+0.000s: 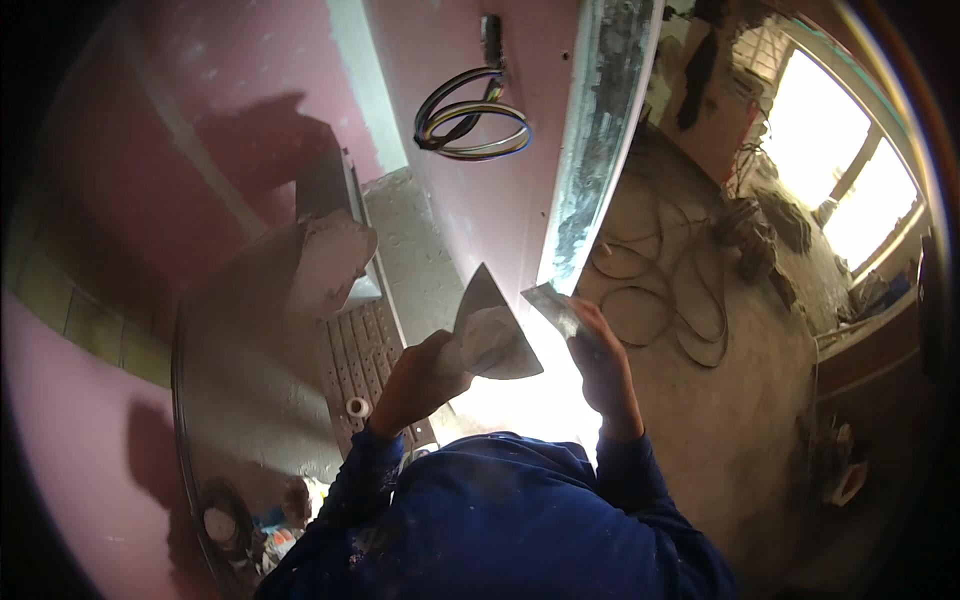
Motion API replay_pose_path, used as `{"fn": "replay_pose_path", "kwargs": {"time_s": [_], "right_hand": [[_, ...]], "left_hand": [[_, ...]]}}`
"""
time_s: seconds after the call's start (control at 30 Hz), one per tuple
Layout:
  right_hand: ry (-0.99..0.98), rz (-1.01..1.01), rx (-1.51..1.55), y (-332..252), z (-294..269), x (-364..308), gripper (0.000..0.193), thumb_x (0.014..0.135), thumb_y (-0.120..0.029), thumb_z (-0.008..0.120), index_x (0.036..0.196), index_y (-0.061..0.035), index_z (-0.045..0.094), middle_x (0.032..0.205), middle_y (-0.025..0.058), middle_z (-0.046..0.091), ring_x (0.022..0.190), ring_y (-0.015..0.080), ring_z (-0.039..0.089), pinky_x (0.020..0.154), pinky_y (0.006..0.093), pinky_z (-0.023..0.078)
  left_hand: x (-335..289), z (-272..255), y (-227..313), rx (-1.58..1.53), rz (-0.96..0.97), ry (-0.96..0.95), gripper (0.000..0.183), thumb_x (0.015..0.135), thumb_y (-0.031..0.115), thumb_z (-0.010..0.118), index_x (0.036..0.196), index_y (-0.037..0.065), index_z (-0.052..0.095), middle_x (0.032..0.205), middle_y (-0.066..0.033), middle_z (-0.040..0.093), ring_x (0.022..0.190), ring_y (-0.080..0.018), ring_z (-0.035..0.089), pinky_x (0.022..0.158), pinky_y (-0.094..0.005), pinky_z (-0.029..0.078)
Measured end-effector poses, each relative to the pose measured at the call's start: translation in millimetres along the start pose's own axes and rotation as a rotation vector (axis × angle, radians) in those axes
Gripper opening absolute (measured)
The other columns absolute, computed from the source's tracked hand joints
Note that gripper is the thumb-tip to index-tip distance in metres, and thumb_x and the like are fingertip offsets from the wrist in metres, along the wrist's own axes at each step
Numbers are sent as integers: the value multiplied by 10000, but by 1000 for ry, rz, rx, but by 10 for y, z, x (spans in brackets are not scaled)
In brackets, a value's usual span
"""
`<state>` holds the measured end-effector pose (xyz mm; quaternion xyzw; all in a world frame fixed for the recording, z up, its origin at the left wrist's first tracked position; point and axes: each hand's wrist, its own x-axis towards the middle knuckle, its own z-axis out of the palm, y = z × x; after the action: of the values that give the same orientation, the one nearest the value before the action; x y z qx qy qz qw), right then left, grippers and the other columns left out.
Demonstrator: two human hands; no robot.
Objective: The person uses a putty knife to apply joint compound along the top edge of a pink drywall sheet. They repeatedly scoop compound from a hawk and smooth it into the seam between the drywall and the ceiling.
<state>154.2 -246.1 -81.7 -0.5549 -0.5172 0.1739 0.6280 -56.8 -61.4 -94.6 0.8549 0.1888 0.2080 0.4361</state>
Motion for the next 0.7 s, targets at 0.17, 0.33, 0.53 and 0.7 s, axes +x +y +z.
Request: {"fn": "replay_pose_path", "kwargs": {"time_s": [0.17, 0.33, 0.53, 0.7], "right_hand": [[-222, -287, -165, -147, 140, -53, 705, 746, 231, 569, 1366, -95, 494, 1415, 258, 490, 1277, 436, 532, 1036, 466, 482], [-221, -159, -332, 188, 10, -108, 588, 835, 174, 616, 1355, -75, 495, 1389, 220, 507, 1231, 386, 557, 1021, 435, 489], [230, 231, 356, 501, -84, -360, 423, 1077, -247, 532, 1431, -30, 447, 1267, 112, 548, 1200, 210, 527, 973, 331, 475], [289, 43, 360, 379, 179, -379, 591, 1064, -420, 550, 1461, -2, 421, 1254, 88, 569, 1079, 147, 549, 927, 303, 473]], "left_hand": [[23, 72, 5, 51, -25, 8, 407, 773, 141, 797, 1101, 14, 592, 898, -218, 707, 874, -419, 711, 719, -437, 557], [1, 76, 33, 56, -8, -28, 397, 766, 141, 800, 1082, 19, 594, 892, -217, 697, 874, -428, 701, 714, -441, 562], [92, 129, 12, 194, 37, 50, 292, 798, 154, 775, 978, 40, 575, 844, -187, 668, 818, -418, 686, 674, -453, 553], [112, 304, -32, 347, 5, 83, 299, 801, 189, 781, 986, 73, 576, 864, -167, 677, 814, -392, 688, 653, -458, 550]]}}
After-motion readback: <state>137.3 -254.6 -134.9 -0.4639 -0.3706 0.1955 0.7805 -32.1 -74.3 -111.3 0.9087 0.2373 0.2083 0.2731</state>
